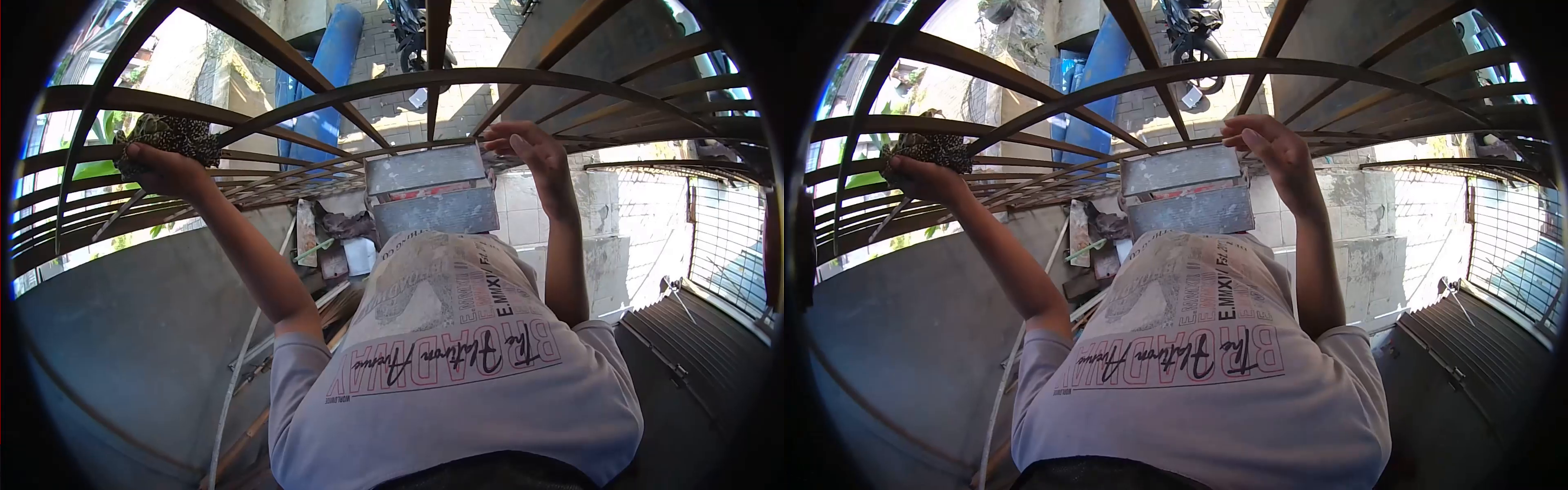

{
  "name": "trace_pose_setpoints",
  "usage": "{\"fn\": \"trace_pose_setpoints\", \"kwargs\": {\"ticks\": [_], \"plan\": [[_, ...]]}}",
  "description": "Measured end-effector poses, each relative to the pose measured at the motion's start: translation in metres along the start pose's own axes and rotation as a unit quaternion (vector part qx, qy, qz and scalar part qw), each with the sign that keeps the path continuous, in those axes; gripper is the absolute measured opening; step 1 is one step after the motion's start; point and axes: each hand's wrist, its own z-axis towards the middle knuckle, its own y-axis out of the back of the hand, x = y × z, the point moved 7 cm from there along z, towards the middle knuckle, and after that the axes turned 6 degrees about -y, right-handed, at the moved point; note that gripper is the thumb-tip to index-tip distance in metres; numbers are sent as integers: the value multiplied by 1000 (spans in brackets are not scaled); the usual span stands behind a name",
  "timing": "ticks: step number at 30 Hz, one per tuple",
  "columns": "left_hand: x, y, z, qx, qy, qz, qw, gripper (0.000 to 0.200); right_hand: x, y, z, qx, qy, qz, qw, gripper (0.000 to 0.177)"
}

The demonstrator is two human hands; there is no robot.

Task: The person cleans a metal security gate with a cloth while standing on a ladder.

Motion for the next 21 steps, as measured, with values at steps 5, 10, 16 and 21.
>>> {"fn": "trace_pose_setpoints", "kwargs": {"ticks": [5,10,16,21], "plan": [[-9,-1,0,31,-11,19,999,76,-89,32,-44,-65,-111,-133,983,29],[-7,0,4,49,-31,64,996,79,-142,45,-85,-85,-177,-213,957,30],[2,0,3,37,10,-11,999,75,-139,46,-85,-96,-156,-185,965,31],[6,2,1,74,52,27,996,70,-114,46,-63,-93,-120,-129,980,31]]}}
